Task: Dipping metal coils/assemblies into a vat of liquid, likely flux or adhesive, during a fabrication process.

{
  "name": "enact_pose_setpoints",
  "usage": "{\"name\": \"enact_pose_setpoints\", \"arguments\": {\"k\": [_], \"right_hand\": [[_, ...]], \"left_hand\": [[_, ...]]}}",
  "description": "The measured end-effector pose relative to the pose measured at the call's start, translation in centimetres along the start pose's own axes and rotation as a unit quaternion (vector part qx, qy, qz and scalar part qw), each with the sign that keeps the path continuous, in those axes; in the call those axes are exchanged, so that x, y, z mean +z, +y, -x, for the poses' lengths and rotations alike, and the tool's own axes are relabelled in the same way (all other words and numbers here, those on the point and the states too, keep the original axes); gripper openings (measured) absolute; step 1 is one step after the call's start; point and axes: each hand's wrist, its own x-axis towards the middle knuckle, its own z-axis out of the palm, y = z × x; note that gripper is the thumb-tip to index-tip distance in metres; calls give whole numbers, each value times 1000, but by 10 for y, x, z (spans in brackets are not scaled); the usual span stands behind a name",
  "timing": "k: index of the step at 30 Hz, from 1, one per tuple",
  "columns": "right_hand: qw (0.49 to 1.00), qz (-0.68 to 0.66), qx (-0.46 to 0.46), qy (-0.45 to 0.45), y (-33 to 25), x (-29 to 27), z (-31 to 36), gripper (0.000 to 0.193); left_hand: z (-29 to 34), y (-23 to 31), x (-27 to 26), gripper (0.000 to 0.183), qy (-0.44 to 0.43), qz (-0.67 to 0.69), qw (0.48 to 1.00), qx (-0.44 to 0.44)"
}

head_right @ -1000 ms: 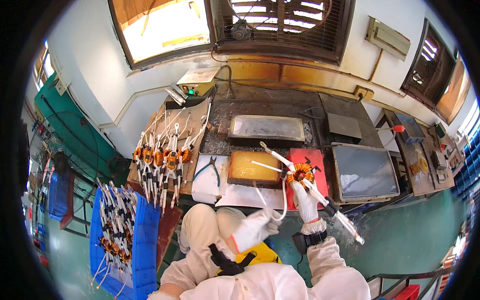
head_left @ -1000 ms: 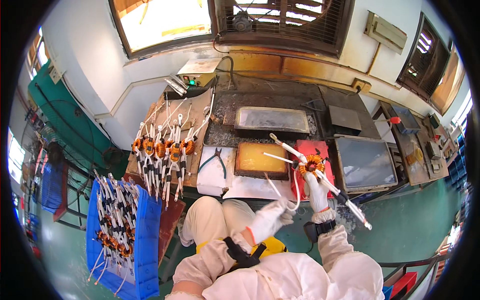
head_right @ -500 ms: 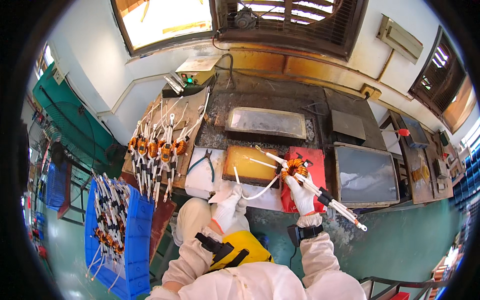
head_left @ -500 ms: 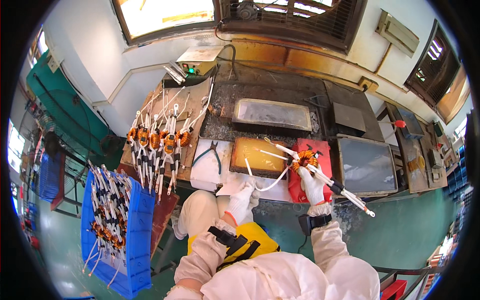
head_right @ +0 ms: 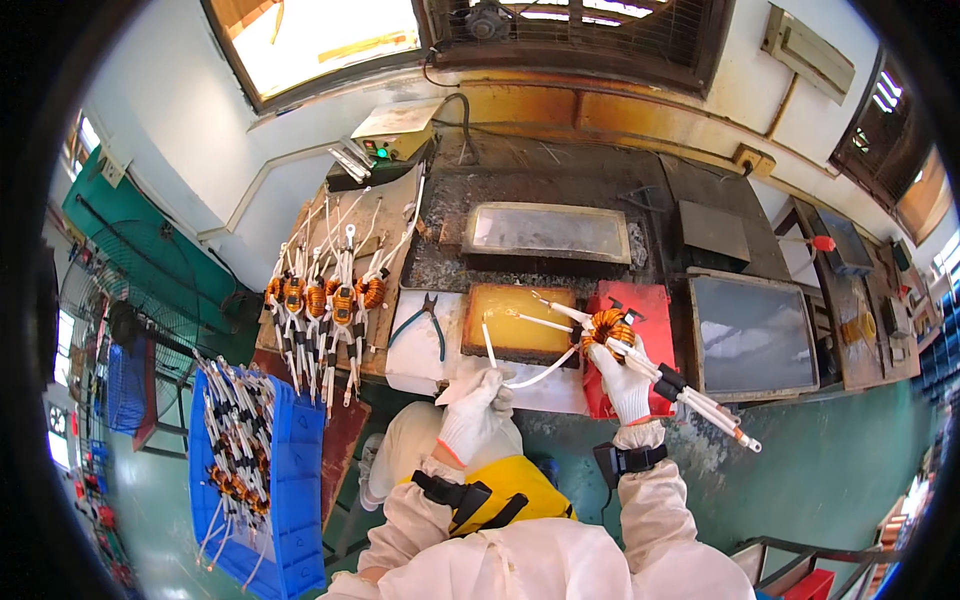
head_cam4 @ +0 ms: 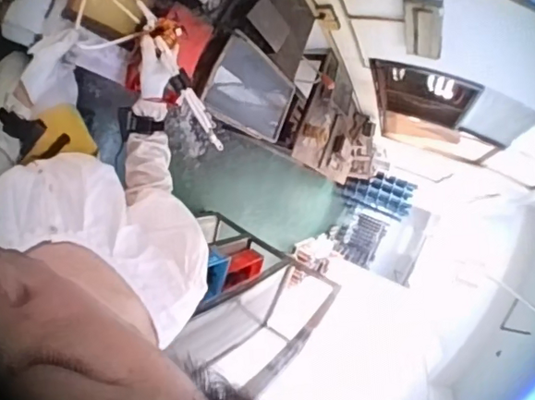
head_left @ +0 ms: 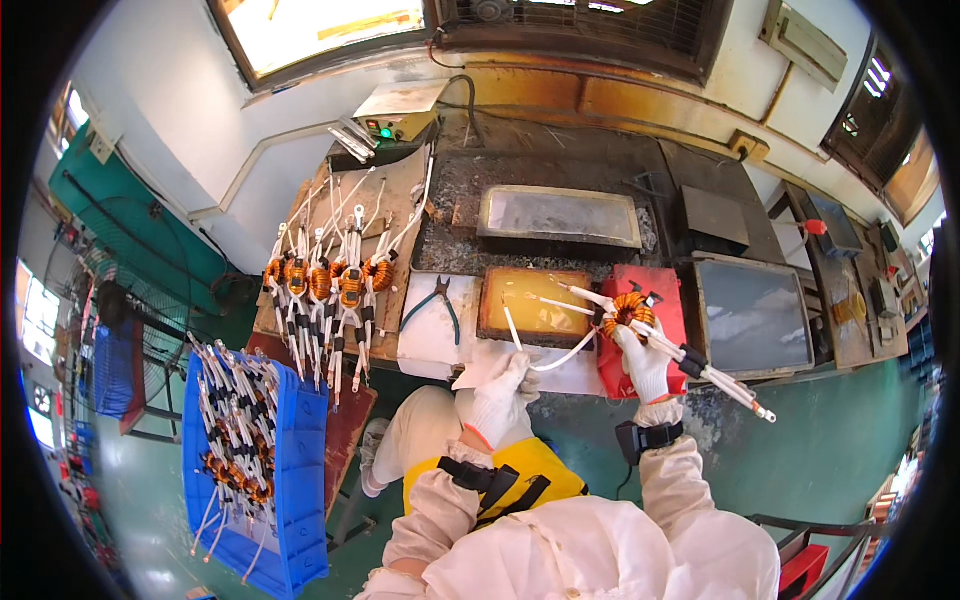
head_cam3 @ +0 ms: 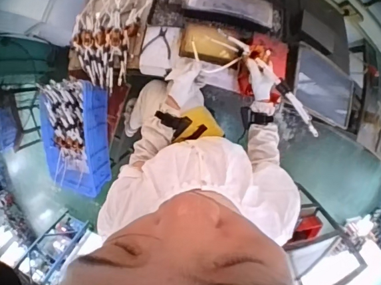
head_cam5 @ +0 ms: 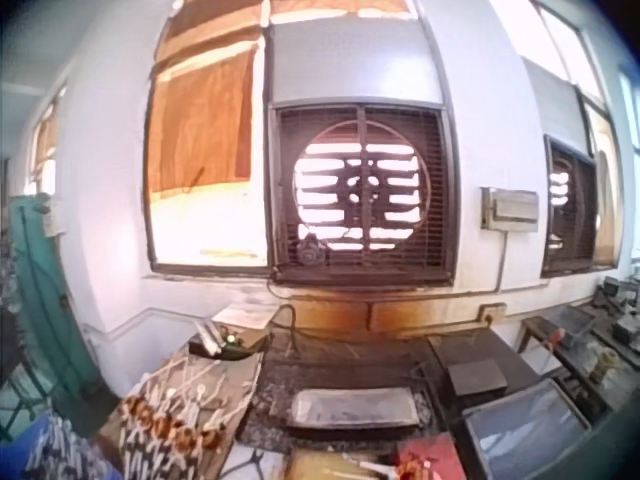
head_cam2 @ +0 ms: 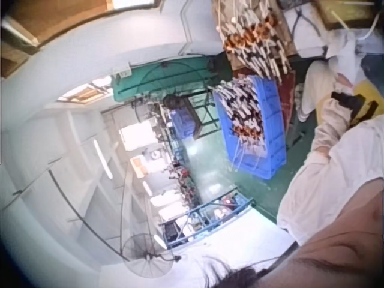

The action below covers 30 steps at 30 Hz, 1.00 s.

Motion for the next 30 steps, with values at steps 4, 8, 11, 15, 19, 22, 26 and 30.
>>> {"name": "enact_pose_setpoints", "arguments": {"k": [4,8,11,15,19,22,26,30], "right_hand": [[999,32,16,5,6,-2,-1,33],[999,43,-4,-13,4,-2,0,33],[998,56,11,-17,-4,2,2,34],[996,85,1,-25,1,1,0,34],[997,76,-6,-14,14,-3,-5,34],[989,145,-35,-4,12,-1,-5,35],[986,157,-54,-2,-2,7,-1,38],[979,195,-64,1,6,1,-3,38]], "left_hand": [[-4,-4,-4,27,17,-29,999,-6],[-5,-2,-8,27,48,-49,998,-16],[-4,-1,-12,26,20,-17,1000,-16],[-2,-1,-11,25,20,-19,999,-26],[-2,1,-6,24,32,-1,999,-40],[-6,-2,-12,24,26,15,998,-49],[-4,-3,-10,24,36,-1,999,-40],[-3,-4,-10,30,46,-4,998,-32]]}}
